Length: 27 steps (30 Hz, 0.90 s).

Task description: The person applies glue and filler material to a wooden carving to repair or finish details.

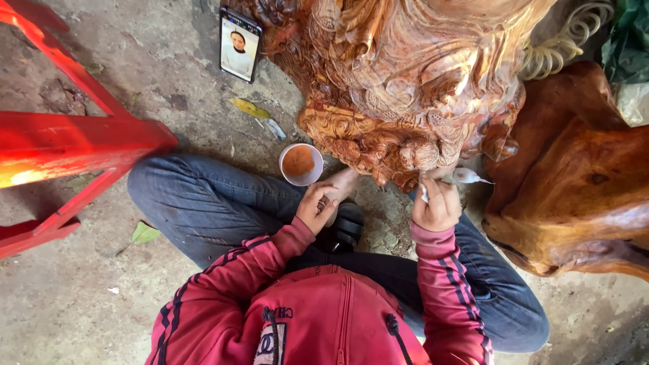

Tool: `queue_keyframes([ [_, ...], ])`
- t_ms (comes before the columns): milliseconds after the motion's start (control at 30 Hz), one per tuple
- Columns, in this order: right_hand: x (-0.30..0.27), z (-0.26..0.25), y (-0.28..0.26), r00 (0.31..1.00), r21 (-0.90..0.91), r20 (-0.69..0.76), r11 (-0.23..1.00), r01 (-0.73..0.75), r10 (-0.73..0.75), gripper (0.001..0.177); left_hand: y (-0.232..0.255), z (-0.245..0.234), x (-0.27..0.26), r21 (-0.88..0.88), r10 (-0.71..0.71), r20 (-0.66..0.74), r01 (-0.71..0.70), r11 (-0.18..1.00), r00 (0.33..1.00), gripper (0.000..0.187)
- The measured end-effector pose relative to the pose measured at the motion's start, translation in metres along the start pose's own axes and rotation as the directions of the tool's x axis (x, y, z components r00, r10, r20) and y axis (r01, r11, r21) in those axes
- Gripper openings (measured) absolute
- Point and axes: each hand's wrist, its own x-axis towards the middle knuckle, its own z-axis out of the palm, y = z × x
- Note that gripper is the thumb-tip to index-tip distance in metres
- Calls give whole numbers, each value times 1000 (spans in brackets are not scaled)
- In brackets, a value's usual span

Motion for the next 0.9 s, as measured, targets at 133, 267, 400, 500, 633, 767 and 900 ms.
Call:
queue_keyframes([
  [133, 20, 25, -7, 996, -25, -47, 997, 69, -70, 5, 2, 1, 0, 10, 17, 12, -18, 1000, 1000, 29],
  [267, 7, 26, -5, 994, 0, -79, 998, 69, -69, 6, 6, -5, -1, -12, 8, -16, -8, 1000, 1000, 28],
  [400, 3, 23, -12, 998, 7, -67, 1000, 0, 0, 8, 2, -2, 0, -33, -1, -13, 1, 999, 1000, 28],
  [500, 3, 25, -8, 998, 7, -60, 1000, 10, -10, 9, 3, 1, 0, -35, 6, -11, -6, 999, 1000, 28],
  [633, -10, 20, 2, 998, -16, -53, 1000, 16, -17, 9, 0, -2, 0, -36, 7, -19, -8, 999, 1000, 27],
  [767, -9, 18, -6, 998, -2, -61, 1000, -12, 12, 9, -2, 0, -2, -39, 2, -18, -3, 999, 1000, 28],
  [900, -4, 16, -6, 997, 40, -75, 999, -7, 10, 7, -3, 0, 3, -27, 12, -20, -13, 1000, 1000, 28],
])
